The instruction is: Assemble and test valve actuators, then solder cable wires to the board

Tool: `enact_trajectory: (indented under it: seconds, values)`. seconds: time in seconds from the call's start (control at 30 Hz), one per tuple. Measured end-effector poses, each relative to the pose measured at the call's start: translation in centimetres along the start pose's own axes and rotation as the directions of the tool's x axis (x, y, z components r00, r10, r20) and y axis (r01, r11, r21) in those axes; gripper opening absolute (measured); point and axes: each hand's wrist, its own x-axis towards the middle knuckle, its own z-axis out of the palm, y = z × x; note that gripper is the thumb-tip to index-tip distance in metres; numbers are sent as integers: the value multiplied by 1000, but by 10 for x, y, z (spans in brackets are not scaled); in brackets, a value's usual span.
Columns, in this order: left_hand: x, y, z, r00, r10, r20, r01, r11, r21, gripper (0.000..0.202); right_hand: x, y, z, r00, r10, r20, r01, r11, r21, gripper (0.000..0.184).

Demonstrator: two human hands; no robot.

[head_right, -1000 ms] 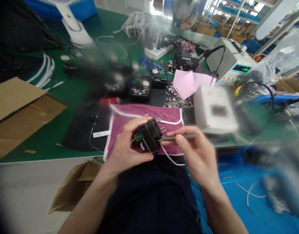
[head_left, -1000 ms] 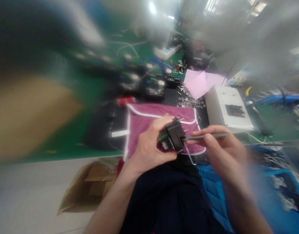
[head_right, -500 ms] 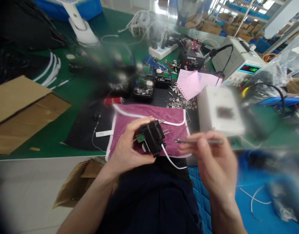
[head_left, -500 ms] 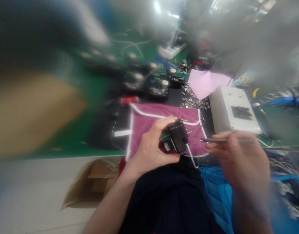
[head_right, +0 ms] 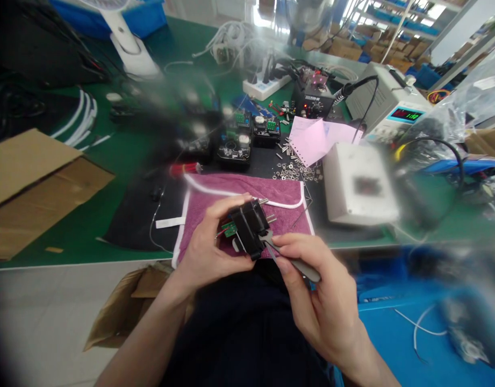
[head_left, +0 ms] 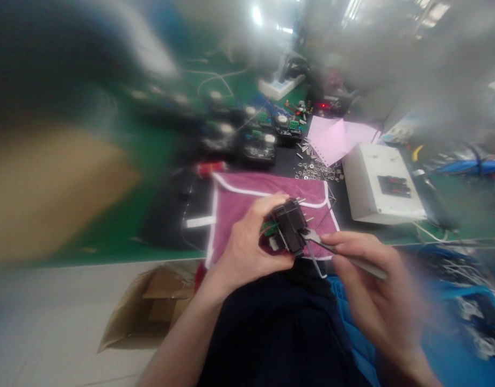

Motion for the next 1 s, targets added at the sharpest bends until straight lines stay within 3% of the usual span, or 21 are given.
enact_trajectory:
  seconds: [0.2, 0.43, 0.63, 0.87, 1.0]
  values:
    - [0, 1, 1, 1000, 10, -3, -10, 1000, 5, 101, -3, -5, -4, 984, -75, 160, 100, 983, -156, 37]
    - [0, 0, 1, 1000, 27, 1, -27, 999, 21, 98, -8, -12, -2, 994, 54, 93, -30, 969, -245, 29]
    - [-1, 1, 2, 1000, 10, -12, -10, 1000, 24, 97, -8, -19, 4, 995, 87, 39, -69, 942, -328, 31]
    - [-1, 1, 1, 1000, -6, -5, 6, 1000, 25, 100, -4, -19, 2, 983, 177, -48, -183, 964, -191, 24]
    - [0, 2, 0, 1000, 2, -6, -2, 1000, 24, 100, 3, -15, -2, 942, 332, -48, -329, 943, 57, 15]
